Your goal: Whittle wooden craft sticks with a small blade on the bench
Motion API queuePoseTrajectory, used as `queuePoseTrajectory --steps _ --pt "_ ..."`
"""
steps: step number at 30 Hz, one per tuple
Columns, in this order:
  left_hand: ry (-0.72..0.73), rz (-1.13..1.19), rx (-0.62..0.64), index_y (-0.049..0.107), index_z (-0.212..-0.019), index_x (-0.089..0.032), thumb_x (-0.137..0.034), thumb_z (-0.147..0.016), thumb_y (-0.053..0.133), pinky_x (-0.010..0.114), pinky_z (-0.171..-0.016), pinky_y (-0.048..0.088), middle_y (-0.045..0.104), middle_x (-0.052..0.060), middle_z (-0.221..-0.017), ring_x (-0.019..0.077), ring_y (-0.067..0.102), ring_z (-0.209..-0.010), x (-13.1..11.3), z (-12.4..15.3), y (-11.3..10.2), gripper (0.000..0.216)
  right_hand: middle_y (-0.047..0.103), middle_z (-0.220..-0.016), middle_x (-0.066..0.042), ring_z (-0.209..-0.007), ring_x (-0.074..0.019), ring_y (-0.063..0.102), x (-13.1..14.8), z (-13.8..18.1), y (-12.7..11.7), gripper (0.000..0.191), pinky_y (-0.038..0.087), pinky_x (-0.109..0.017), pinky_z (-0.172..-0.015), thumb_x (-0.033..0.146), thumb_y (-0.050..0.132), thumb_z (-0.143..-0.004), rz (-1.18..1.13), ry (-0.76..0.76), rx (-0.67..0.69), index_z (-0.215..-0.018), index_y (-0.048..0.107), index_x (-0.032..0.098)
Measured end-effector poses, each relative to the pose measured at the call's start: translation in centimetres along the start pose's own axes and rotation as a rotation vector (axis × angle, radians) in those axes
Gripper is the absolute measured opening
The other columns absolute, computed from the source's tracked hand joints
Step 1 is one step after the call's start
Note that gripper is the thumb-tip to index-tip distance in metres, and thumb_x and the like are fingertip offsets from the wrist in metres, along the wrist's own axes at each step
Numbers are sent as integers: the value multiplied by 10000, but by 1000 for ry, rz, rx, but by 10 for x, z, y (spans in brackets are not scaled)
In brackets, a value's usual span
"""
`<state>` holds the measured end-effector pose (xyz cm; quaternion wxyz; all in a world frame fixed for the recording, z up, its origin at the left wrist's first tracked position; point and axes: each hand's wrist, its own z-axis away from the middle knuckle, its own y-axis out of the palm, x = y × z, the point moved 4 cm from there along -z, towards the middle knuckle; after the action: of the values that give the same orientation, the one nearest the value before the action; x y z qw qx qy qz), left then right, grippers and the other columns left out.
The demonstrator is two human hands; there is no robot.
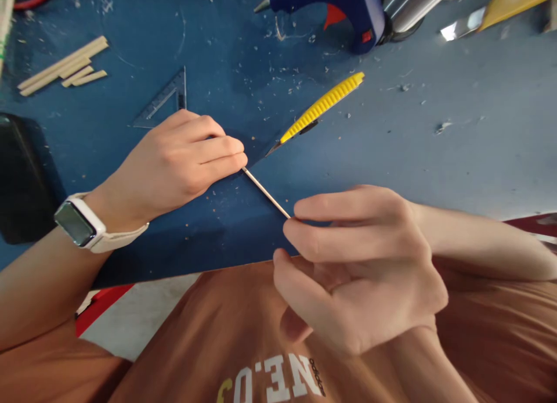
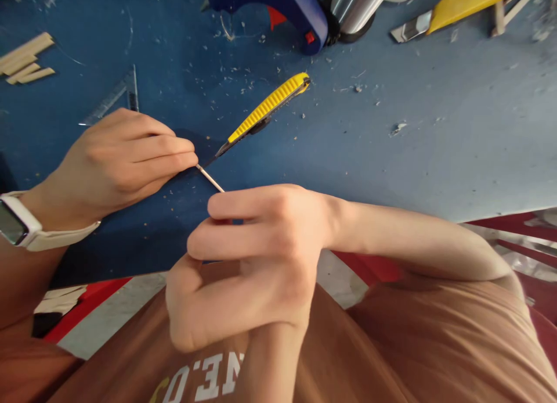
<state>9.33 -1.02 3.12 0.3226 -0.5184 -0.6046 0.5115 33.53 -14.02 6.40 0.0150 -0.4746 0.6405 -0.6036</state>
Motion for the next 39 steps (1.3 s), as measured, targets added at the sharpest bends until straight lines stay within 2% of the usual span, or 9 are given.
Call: queuePoseTrajectory --steps 4,11,14,16,19,22,25,33,39 --pt "35 -25 -4 761 -1437 -222 -107 -1337 632 458 -962 608 973 40 -1345 246 812 -1158 -2 -4 0 200 534 -879 -14 -770 -218 588 -2 5 -3 383 719 -440 -634 432 910 -1098 52 -161 -137 -809 686 318" --pt "21 0 -25 764 -1477 -190 -97 -1324 667 462 -947 596 973 59 -1353 248 815 -1167 -3 -2 -1 204 598 -911 -17 -798 -228 646 0 -3 0 368 730 -450 -683 407 942 -1093 80 -115 -109 -829 704 313" --pt "-32 32 40 796 -1535 -240 -134 -1351 592 463 -992 622 964 38 -1425 252 834 -1240 0 1 1 295 670 -917 33 -778 -178 682 -12 -25 -9 192 708 -376 -682 456 864 -1203 149 -524 -157 -1043 829 354" --pt "-45 26 48 799 -1537 -242 -150 -1365 567 451 -1012 642 961 32 -1427 241 845 -1254 1 1 1 304 750 -922 84 -793 -129 722 -32 -40 -21 120 608 -317 -628 309 814 -1220 235 -777 -284 -1149 890 369" --pt "12 -38 -26 782 -1450 -204 -153 -1368 610 431 -969 667 971 34 -1330 232 860 -1182 -1 0 -1 197 854 -935 51 -891 -151 837 -75 -67 -40 282 664 -337 -755 239 823 -1196 421 -722 -258 -916 849 260" --pt "-44 -4 27 836 -1414 -269 -143 -1360 598 461 -1001 695 976 20 -1387 262 878 -1229 0 -2 3 274 966 -1241 -20 -1131 -234 934 -113 -77 -56 243 755 -418 -1061 384 810 -1221 423 -594 -37 -1086 942 231" --pt "-150 110 92 892 -1416 -350 -171 -1358 569 487 -1062 708 967 -4 -1439 271 885 -1286 5 0 7 374 983 -1348 5 -1285 -173 908 -141 -74 -64 310 686 -328 -1215 513 765 -1291 297 -381 121 -1306 1006 319" --pt "-188 158 144 913 -1524 -367 -222 -1356 467 594 -1156 787 949 38 -1443 324 900 -1354 6 3 15 498 999 -1201 -13 -1103 -129 929 -141 -73 -44 351 694 -268 -1037 396 681 -1365 206 -387 75 -1334 1022 316" --pt "-139 -3 176 888 -1403 -315 -218 -1414 334 500 -1080 780 972 22 -1373 264 921 -1256 1 -6 12 563 987 -1116 26 -1015 -105 871 -126 -79 -22 430 641 -302 -861 397 638 -1375 91 -347 73 -1201 1028 350"
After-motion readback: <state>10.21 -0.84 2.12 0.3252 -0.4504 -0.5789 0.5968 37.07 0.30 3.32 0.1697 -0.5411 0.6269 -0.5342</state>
